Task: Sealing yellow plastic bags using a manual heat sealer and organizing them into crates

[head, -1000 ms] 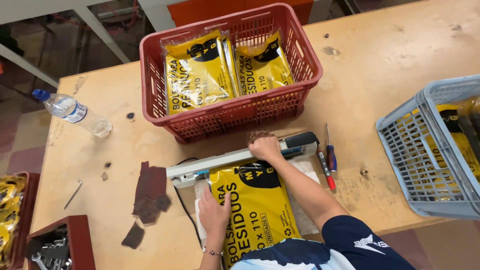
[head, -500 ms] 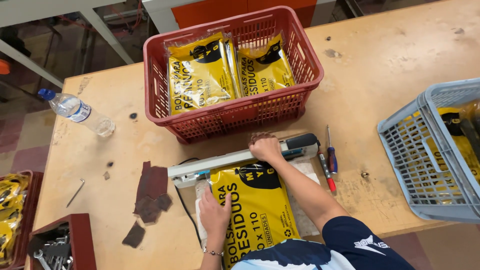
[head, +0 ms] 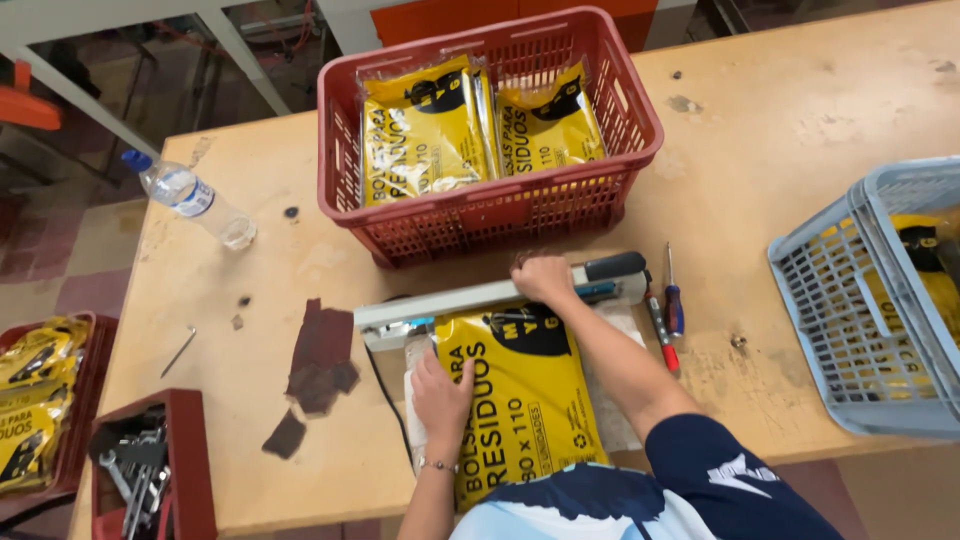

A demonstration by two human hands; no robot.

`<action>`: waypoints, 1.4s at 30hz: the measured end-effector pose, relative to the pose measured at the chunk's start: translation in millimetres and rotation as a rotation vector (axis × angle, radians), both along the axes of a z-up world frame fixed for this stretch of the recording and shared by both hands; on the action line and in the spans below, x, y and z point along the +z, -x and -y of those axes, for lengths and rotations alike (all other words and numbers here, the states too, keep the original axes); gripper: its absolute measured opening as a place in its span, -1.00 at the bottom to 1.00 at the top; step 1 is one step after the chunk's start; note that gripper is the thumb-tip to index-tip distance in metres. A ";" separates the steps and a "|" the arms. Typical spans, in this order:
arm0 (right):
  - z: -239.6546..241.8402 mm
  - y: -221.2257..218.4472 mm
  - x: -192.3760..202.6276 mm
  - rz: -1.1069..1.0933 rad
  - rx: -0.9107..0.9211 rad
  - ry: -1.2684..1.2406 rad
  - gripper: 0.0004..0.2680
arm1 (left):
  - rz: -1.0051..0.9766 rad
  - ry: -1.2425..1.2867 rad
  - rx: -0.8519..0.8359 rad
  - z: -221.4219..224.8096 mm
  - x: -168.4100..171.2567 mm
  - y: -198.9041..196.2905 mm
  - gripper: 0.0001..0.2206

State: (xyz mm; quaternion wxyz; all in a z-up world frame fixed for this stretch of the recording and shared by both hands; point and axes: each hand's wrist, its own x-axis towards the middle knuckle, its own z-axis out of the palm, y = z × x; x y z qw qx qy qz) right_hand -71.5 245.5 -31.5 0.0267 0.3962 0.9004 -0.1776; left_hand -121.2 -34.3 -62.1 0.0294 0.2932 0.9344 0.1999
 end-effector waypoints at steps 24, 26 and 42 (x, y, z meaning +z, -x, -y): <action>91.2 -130.4 21.1 -0.722 -0.335 0.654 -0.57 | 1.030 -1.066 -0.024 49.3 36.1 -8.1 -0.74; 100.5 -123.7 29.4 -0.723 -0.311 0.700 -0.52 | 1.014 -1.081 -0.048 50.3 48.5 -8.0 -0.71; 120.1 -158.1 22.4 -1.183 -0.302 0.508 -0.92 | 0.286 -1.062 -0.074 25.0 154.3 -3.8 -0.94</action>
